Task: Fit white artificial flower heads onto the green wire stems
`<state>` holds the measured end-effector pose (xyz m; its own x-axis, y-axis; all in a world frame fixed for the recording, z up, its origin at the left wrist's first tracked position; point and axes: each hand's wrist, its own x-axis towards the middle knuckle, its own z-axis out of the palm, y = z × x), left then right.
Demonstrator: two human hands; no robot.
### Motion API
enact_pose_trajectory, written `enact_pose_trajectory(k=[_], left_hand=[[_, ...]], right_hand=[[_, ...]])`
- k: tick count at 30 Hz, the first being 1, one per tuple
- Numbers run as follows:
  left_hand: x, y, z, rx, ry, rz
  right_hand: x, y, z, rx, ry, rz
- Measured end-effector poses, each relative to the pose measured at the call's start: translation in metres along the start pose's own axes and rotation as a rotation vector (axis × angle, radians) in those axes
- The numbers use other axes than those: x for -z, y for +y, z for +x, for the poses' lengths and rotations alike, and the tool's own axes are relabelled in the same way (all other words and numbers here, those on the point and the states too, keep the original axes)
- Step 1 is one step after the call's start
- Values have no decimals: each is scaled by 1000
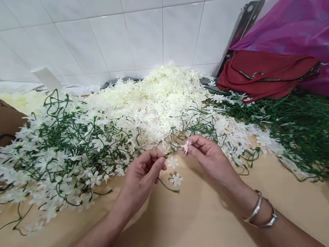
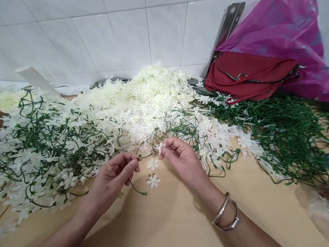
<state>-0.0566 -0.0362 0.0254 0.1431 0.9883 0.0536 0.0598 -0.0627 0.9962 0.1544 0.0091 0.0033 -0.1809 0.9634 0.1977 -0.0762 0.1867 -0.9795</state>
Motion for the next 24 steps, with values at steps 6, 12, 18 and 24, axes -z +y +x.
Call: enact_pose_trajectory(k=[6, 12, 18, 24], left_hand=[[-5, -19, -9, -42, 60, 84], [-7, -21, -8, -61, 66, 101], [-5, -26, -8, -44, 38, 88], [-4, -35, -9, -32, 36, 95]], right_hand=[[-10, -9, -8, -116, -228, 32], [-12, -9, -8, -154, -230, 17], [-14, -8, -9, -180, -260, 4], [-18, -6, -11, -192, -222, -76]])
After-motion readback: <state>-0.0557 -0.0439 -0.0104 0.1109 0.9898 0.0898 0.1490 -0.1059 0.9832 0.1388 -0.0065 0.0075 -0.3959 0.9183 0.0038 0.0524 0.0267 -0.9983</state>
